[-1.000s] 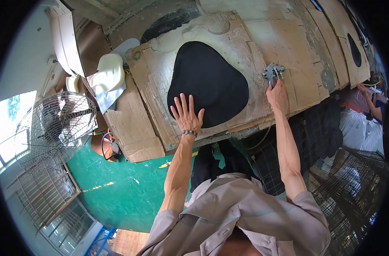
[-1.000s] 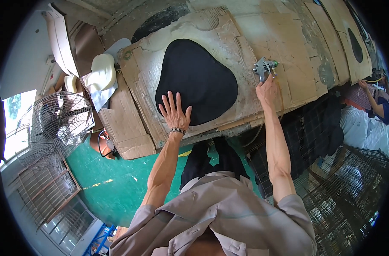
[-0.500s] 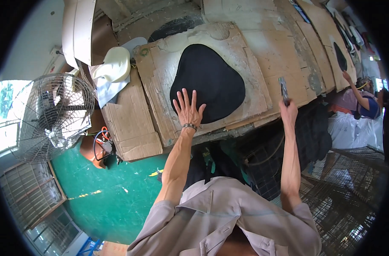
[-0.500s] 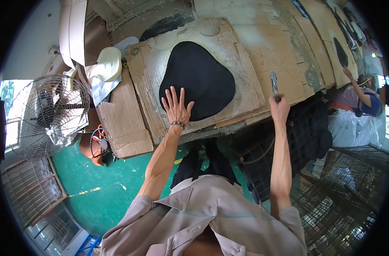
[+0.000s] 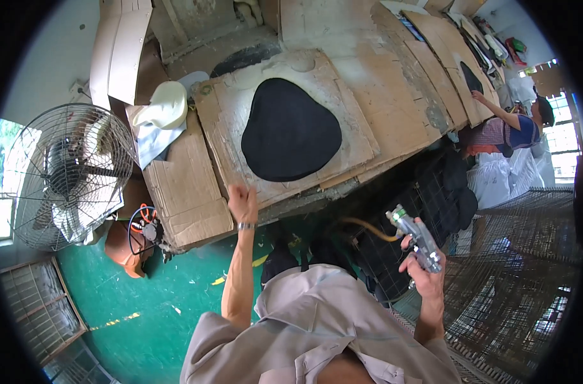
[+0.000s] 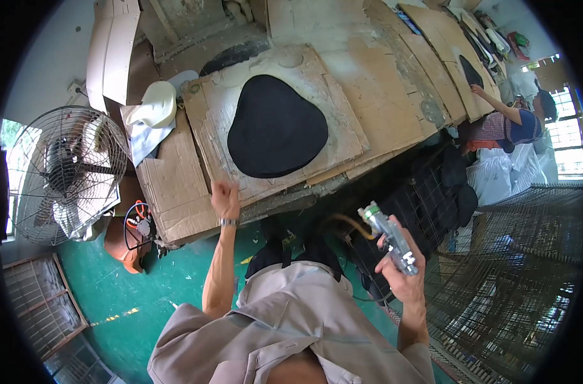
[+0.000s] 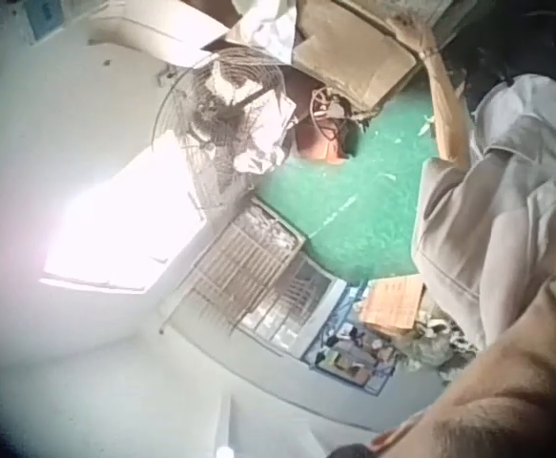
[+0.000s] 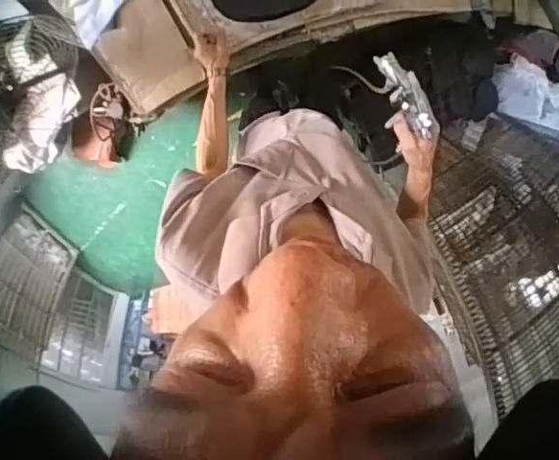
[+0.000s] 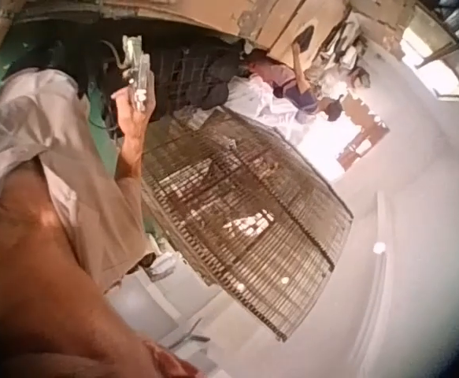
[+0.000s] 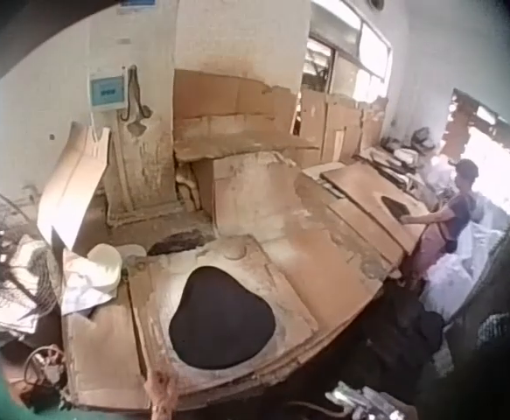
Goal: The recorder uses a spray gun to apply adhesive to black material components and organizes them on a rack and the floor.
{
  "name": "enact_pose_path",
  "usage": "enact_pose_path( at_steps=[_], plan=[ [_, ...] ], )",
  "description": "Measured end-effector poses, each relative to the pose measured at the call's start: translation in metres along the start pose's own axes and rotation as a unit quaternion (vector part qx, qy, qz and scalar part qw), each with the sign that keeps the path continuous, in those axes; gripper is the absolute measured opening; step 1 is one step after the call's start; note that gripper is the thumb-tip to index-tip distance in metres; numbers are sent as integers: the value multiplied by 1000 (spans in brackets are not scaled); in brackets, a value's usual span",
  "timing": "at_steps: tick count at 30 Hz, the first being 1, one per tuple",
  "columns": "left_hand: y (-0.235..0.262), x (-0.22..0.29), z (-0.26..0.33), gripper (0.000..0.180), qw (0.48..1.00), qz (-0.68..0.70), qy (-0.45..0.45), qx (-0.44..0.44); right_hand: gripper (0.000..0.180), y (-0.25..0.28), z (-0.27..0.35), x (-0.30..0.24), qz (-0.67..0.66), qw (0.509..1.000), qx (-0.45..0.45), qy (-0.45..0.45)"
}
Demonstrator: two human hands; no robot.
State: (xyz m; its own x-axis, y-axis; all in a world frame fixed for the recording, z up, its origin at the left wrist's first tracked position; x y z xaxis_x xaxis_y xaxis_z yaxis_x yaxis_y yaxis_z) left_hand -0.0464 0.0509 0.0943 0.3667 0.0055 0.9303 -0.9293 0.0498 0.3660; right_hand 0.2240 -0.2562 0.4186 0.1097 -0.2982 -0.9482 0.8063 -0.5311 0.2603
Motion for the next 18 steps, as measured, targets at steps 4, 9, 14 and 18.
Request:
enact_pose_path(
  at_steps=[4, 9, 14, 18],
  plan=[
    [41, -18, 81, 78, 981, -106, -75, -143, 76, 3, 8, -20, 25, 997, -79, -12],
    [80, -120, 199, 82, 938, -278, 53, -201, 68, 7, 10, -28, 96, 986, -128, 53],
    [78, -218, 279, 39, 854, -308, 360, -214, 58, 21, 6, -39, 199, 966, -102, 128],
    [95, -294, 336, 31, 830, -191, 389, -352, 56, 27, -4, -56, 192, 962, -49, 187]
  ],
)
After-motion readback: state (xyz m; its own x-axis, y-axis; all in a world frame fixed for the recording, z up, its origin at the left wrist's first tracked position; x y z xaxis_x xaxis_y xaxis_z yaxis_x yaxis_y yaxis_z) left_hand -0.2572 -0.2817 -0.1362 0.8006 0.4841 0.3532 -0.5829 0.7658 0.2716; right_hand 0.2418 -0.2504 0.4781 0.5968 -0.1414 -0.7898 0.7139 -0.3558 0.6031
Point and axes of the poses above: each hand's wrist, its own z-axis away from the middle knuckle, its own y-axis out of the back of the hand, x = y × z, the point moved 4 cm from there along -z, towards the middle knuckle, and after that the axes turned 2 degrees about -y, right-handed, at the moved point
